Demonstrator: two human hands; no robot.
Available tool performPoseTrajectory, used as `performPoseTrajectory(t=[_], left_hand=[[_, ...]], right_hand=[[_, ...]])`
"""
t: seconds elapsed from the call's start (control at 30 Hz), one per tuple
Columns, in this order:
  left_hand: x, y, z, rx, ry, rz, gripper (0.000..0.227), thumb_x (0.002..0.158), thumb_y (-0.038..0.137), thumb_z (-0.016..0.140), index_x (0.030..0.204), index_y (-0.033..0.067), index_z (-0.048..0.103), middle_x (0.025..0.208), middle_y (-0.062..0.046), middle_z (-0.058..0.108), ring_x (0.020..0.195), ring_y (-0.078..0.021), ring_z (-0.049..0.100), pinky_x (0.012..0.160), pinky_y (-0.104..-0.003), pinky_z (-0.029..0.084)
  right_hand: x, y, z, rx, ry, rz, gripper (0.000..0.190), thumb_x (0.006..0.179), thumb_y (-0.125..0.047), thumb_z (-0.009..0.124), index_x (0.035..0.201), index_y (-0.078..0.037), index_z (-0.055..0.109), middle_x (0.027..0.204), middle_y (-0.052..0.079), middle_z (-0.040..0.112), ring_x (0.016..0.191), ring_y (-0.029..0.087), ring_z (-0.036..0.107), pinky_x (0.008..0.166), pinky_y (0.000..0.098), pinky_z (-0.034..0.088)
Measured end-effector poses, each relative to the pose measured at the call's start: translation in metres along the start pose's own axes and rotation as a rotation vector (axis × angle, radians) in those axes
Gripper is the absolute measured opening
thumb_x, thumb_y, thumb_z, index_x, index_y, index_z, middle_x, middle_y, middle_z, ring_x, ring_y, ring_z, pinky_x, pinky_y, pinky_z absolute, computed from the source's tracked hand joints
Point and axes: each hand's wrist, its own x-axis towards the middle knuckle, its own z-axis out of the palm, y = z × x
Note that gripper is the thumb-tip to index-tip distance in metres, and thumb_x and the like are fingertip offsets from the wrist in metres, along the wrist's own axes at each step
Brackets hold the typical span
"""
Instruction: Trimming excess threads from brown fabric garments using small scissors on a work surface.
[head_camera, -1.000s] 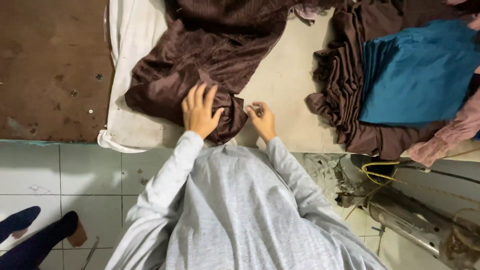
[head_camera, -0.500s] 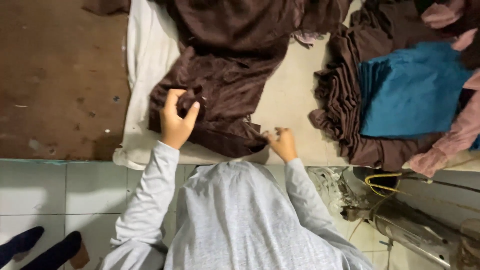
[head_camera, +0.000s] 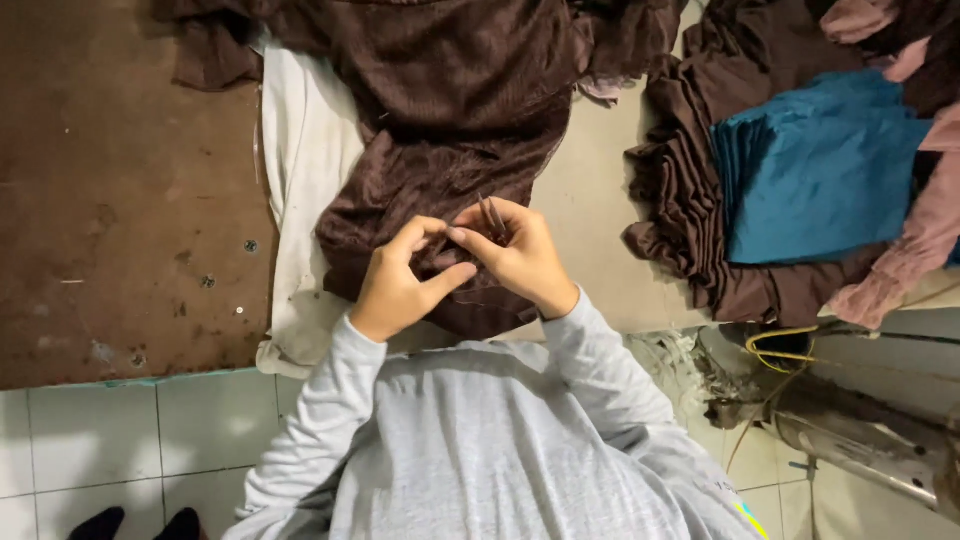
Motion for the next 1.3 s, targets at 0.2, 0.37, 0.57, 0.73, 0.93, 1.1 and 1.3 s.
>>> performPoseTrajectory(t=[0.2,0.37,0.57,0.73,0.93,1.1,1.3], left_hand=[[0.033,0.001,-0.027,-0.171,-0.087,-0.081,0.006,0.091,0.010,0.075,0.096,0.0110,0.075,0.082,-0.006,0.076,0.080,-0.0157,0.074,0.075,-0.035,0.061],[0.044,0.019,-0.026,0.020,0.086,0.036,0.009,0.094,0.017,0.077,0.086,0.0157,0.078,0.078,-0.001,0.076,0.075,-0.0172,0.075,0.069,-0.029,0.060],[0.043,0.009,-0.023,-0.050,-0.031,-0.034,0.019,0.105,0.016,0.062,0.089,0.0092,0.071,0.073,-0.005,0.066,0.070,-0.0109,0.060,0.070,-0.034,0.055],[0.032,-0.009,-0.005,-0.540,-0.146,-0.278,0.024,0.108,0.022,0.054,0.089,0.0137,0.065,0.079,0.010,0.056,0.081,-0.0024,0.050,0.076,-0.020,0.047],[0.030,0.048,-0.004,-0.749,-0.271,-0.373,0.018,0.102,0.021,0.063,0.103,0.0059,0.073,0.096,-0.001,0.070,0.097,-0.0076,0.059,0.095,-0.027,0.050],[0.020,-0.023,0.009,-0.670,-0.232,-0.364,0.021,0.103,0.018,0.064,0.094,0.0045,0.078,0.088,-0.003,0.076,0.088,-0.0062,0.062,0.090,-0.027,0.053],[0.023,-0.041,0.011,-0.634,-0.110,-0.364,0.021,0.101,0.019,0.067,0.099,0.0015,0.079,0.086,-0.004,0.076,0.087,-0.0054,0.064,0.090,-0.028,0.055]], right_hand=[[0.014,-0.023,-0.009,0.178,-0.150,-0.065,0.020,0.090,0.003,0.072,0.109,0.002,0.076,0.065,0.003,0.061,0.053,0.004,0.051,0.047,0.0161,0.041],[-0.001,-0.010,-0.003,0.238,0.162,0.159,0.032,0.088,-0.018,0.080,0.112,-0.002,0.067,0.072,0.003,0.060,0.053,0.006,0.052,0.040,0.0187,0.039],[-0.008,0.035,0.008,0.313,0.020,0.266,0.011,0.093,-0.001,0.070,0.103,0.001,0.070,0.062,0.004,0.057,0.046,0.006,0.049,0.034,0.0204,0.037],[-0.002,0.000,-0.051,0.398,-0.213,0.220,0.013,0.091,0.011,0.063,0.102,0.009,0.070,0.061,0.004,0.050,0.046,0.004,0.040,0.035,0.0200,0.034],[0.004,-0.008,-0.074,0.438,-0.333,0.120,0.018,0.093,0.015,0.061,0.108,0.011,0.071,0.080,0.013,0.062,0.048,0.006,0.043,0.033,0.0231,0.035],[-0.006,-0.014,-0.070,0.348,-0.269,0.201,0.023,0.102,0.000,0.057,0.120,0.007,0.070,0.058,0.006,0.047,0.042,0.010,0.039,0.028,0.0225,0.030],[-0.026,-0.021,-0.065,-0.096,0.263,-0.153,0.016,0.098,-0.006,0.074,0.112,0.003,0.072,0.066,0.007,0.059,0.047,0.012,0.053,0.043,0.0224,0.038]])
